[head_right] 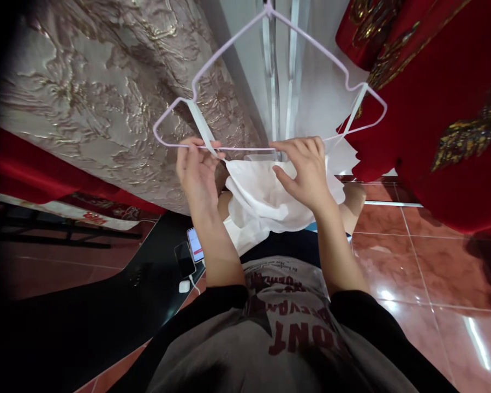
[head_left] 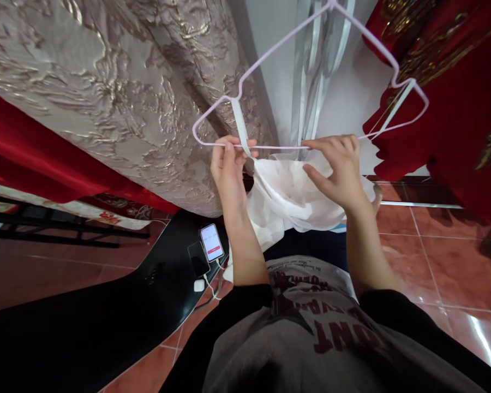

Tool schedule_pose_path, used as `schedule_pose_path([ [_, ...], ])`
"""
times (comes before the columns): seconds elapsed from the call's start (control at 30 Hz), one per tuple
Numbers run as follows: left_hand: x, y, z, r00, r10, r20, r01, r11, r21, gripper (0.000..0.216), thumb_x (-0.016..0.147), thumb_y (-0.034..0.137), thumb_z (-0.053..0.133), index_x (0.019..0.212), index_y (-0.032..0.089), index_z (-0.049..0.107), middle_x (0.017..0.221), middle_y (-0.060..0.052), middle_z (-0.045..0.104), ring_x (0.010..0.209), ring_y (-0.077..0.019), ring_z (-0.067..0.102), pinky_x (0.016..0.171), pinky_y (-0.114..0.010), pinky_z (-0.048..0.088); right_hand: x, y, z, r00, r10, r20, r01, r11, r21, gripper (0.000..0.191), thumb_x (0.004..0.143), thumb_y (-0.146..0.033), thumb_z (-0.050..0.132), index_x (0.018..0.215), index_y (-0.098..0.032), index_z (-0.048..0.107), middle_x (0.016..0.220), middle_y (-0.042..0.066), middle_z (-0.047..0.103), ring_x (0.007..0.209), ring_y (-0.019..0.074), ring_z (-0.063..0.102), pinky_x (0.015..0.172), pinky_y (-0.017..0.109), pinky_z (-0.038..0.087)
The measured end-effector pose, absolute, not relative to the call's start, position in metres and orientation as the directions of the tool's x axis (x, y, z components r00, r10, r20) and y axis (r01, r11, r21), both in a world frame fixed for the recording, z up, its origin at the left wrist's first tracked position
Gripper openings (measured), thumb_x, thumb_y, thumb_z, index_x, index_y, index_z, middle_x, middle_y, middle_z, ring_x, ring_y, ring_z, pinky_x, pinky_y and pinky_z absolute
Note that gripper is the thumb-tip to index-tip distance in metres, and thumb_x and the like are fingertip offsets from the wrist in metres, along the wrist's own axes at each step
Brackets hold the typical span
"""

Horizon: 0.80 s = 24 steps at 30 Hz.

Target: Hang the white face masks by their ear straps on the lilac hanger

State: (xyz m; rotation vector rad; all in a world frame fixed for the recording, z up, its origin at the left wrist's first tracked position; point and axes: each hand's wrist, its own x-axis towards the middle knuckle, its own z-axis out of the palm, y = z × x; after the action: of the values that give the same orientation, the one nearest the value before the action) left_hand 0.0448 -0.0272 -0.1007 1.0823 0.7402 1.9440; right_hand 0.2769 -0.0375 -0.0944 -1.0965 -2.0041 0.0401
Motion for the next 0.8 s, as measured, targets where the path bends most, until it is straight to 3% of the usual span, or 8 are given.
schedule_pose_path([
  [0.1, 0.038, -0.035, -0.099, -0.255, 0.890, 0.379, -0.278, -0.443, 0.852, 0.026, 0.099, 0.048, 0.073, 0.101, 0.022, 0.074, 0.101, -0.006, 0.080, 0.092, -0.0202, 0.078, 0.093, -0.035, 0.059, 0.272, -0.040, -0.100, -0.217, 0.709, 0.671, 0.663, 0.611, -0.432, 0.037, 0.099, -0.042, 0.062, 0.135, -0.036, 0.069, 0.123, 0.002, 0.076, 0.116, 0.0268, 0.065, 0.118, 0.060, 0.040],
  [0.2, 0.031, -0.052, -0.088, -0.161, 0.932, 0.326, -0.153, -0.350, 0.924, 0.026, 0.103, 0.043, 0.066, 0.102, 0.020, 0.079, 0.102, -0.009, 0.080, 0.099, -0.0209, 0.077, 0.097, -0.034, 0.057, 0.274, -0.038, -0.100, -0.220, 0.697, 0.682, 0.633, 0.634, -0.444, 0.035, 0.100, -0.041, 0.062, 0.134, -0.040, 0.070, 0.121, 0.001, 0.076, 0.114, 0.0250, 0.066, 0.120, 0.062, 0.038],
  [0.3, 0.026, -0.070, -0.075, -0.138, 0.934, 0.330, -0.018, -0.336, 0.942, 0.028, 0.106, 0.040, 0.064, 0.096, 0.020, 0.080, 0.091, -0.007, 0.078, 0.086, -0.0172, 0.074, 0.081, -0.028, 0.057, 0.280, -0.036, -0.098, -0.200, 0.699, 0.687, 0.618, 0.634, -0.465, 0.030, 0.100, -0.040, 0.062, 0.128, -0.042, 0.073, 0.114, -0.001, 0.077, 0.112, 0.0233, 0.067, 0.122, 0.063, 0.036],
  [0.4, 0.026, -0.079, -0.062, -0.123, 0.921, 0.369, 0.063, -0.364, 0.929, 0.032, 0.106, 0.043, 0.064, 0.088, 0.021, 0.079, 0.085, -0.006, 0.076, 0.074, -0.0152, 0.067, 0.059, -0.026, 0.047, 0.282, -0.036, -0.096, -0.171, 0.700, 0.693, 0.606, 0.629, -0.486, 0.027, 0.100, -0.039, 0.063, 0.124, -0.043, 0.075, 0.111, -0.001, 0.077, 0.111, 0.0230, 0.068, 0.124, 0.065, 0.034],
  [0.53, 0.031, -0.068, -0.038, -0.108, 0.905, 0.411, -0.150, -0.423, 0.893, 0.025, 0.101, 0.045, 0.068, 0.099, 0.025, 0.083, 0.092, -0.007, 0.078, 0.078, -0.0183, 0.068, 0.046, -0.027, 0.034, 0.279, -0.036, -0.096, -0.167, 0.701, 0.694, 0.587, 0.636, -0.501, 0.026, 0.099, -0.039, 0.065, 0.123, -0.043, 0.075, 0.109, -0.002, 0.077, 0.109, 0.0222, 0.068, 0.125, 0.064, 0.034],
  [0.67, 0.027, -0.052, -0.015, -0.157, 0.888, 0.433, -0.317, -0.460, 0.829, 0.026, 0.098, 0.046, 0.070, 0.106, 0.025, 0.083, 0.124, -0.005, 0.079, 0.118, -0.0267, 0.071, 0.054, -0.028, 0.049, 0.275, -0.036, -0.096, -0.169, 0.703, 0.691, 0.589, 0.634, -0.501, 0.028, 0.099, -0.035, 0.065, 0.125, -0.042, 0.074, 0.111, -0.002, 0.077, 0.110, 0.0209, 0.067, 0.126, 0.061, 0.034],
  [0.8, 0.011, -0.047, -0.025, -0.484, 0.767, 0.422, -0.273, -0.590, 0.760, 0.024, 0.105, 0.029, 0.057, 0.105, 0.028, 0.080, 0.129, 0.001, 0.078, 0.137, -0.0246, 0.064, 0.066, -0.030, 0.058, 0.277, -0.035, -0.099, -0.182, 0.701, 0.690, 0.613, 0.630, -0.478, 0.029, 0.101, -0.036, 0.061, 0.128, -0.040, 0.073, 0.111, -0.001, 0.076, 0.110, 0.0214, 0.066, 0.127, 0.062, 0.032],
])
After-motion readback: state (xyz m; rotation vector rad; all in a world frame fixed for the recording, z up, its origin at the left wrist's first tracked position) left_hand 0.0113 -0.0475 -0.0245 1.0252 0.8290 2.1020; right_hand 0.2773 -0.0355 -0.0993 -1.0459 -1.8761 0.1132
